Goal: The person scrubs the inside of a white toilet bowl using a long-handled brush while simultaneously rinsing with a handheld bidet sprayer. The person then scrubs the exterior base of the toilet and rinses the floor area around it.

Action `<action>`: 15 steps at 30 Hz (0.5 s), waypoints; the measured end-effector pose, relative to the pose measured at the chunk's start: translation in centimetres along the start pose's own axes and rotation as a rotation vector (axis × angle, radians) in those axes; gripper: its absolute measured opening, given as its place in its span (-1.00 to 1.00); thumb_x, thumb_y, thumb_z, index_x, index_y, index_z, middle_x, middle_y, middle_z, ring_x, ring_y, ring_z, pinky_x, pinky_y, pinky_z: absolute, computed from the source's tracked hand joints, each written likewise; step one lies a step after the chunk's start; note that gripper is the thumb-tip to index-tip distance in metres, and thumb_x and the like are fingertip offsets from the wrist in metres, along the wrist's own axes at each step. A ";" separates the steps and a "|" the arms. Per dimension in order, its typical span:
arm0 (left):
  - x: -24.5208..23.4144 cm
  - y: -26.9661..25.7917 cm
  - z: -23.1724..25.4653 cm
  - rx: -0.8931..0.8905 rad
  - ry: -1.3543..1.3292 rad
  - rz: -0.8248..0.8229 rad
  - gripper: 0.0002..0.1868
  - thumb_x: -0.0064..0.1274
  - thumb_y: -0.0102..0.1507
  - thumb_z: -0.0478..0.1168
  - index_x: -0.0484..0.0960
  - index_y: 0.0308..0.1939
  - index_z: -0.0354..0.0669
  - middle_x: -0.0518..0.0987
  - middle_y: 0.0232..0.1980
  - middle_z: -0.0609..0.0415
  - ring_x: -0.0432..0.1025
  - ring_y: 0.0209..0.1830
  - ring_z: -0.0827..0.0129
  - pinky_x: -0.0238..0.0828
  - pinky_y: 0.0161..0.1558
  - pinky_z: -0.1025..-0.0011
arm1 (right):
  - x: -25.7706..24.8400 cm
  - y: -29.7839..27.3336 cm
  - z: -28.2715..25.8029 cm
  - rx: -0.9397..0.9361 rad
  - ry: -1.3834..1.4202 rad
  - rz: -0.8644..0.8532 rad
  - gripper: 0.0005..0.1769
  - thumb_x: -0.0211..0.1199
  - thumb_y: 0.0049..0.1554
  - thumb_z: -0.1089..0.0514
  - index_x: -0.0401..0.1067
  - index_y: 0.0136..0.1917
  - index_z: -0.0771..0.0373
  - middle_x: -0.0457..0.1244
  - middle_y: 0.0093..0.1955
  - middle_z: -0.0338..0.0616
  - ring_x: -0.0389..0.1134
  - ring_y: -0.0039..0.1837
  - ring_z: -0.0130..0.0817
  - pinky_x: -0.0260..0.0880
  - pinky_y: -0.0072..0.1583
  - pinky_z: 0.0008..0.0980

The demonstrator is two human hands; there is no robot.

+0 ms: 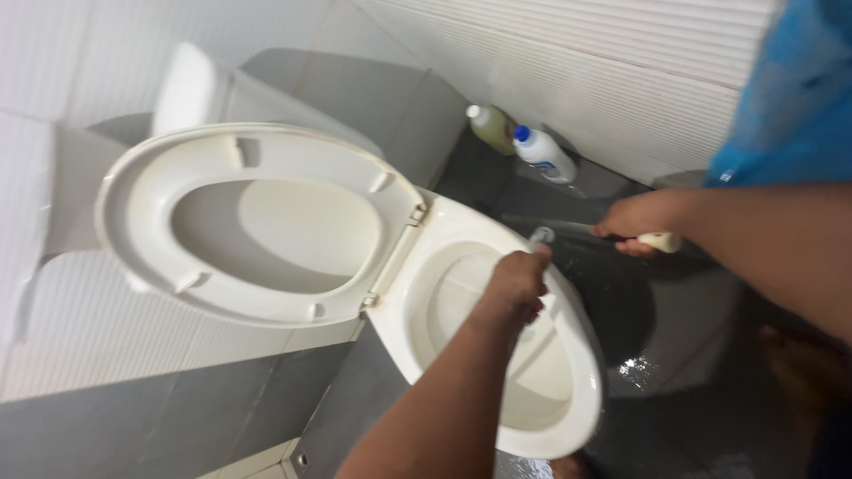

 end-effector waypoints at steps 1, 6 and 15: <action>-0.2 -0.1 0.1 -0.003 0.026 -0.004 -0.42 -0.09 0.37 0.17 0.53 -0.21 -0.41 0.51 -0.43 -0.13 0.33 -0.68 0.21 0.23 -0.66 0.26 | -0.7 -1.0 2.1 0.047 -0.005 -0.034 -0.50 0.20 0.28 -0.17 0.24 -0.19 0.31 0.08 -0.45 -0.20 0.04 -0.52 -0.43 0.07 -0.49 -0.41; -0.7 -1.3 -0.2 -0.082 -0.039 0.008 -0.48 -0.08 0.38 0.19 0.53 -0.05 -0.27 0.52 -0.32 -0.05 0.30 -0.60 0.36 0.23 -0.60 0.33 | -4.7 -5.1 7.5 0.081 -0.037 0.019 -0.69 0.18 0.25 -0.07 0.42 -0.09 0.23 0.13 -0.45 -0.19 -0.02 -0.51 -0.46 0.00 -0.45 -0.40; -2.7 0.6 -3.4 -0.014 -0.140 0.059 -0.56 -0.03 0.36 0.15 0.50 -0.07 -0.19 0.52 -0.34 -0.02 0.29 -0.62 0.37 0.22 -0.60 0.36 | 3.3 -0.9 -4.2 -0.139 -0.510 0.028 -0.47 -0.04 0.38 -0.13 0.43 0.10 0.41 0.20 -0.36 -0.03 0.18 -0.48 -0.36 0.26 -0.41 -0.39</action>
Point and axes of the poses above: each hand's wrist, its own y-axis towards the middle knuckle, its own x-axis out of the palm, z = x × y, the point moved 3 cm from there along y, towards the middle knuckle
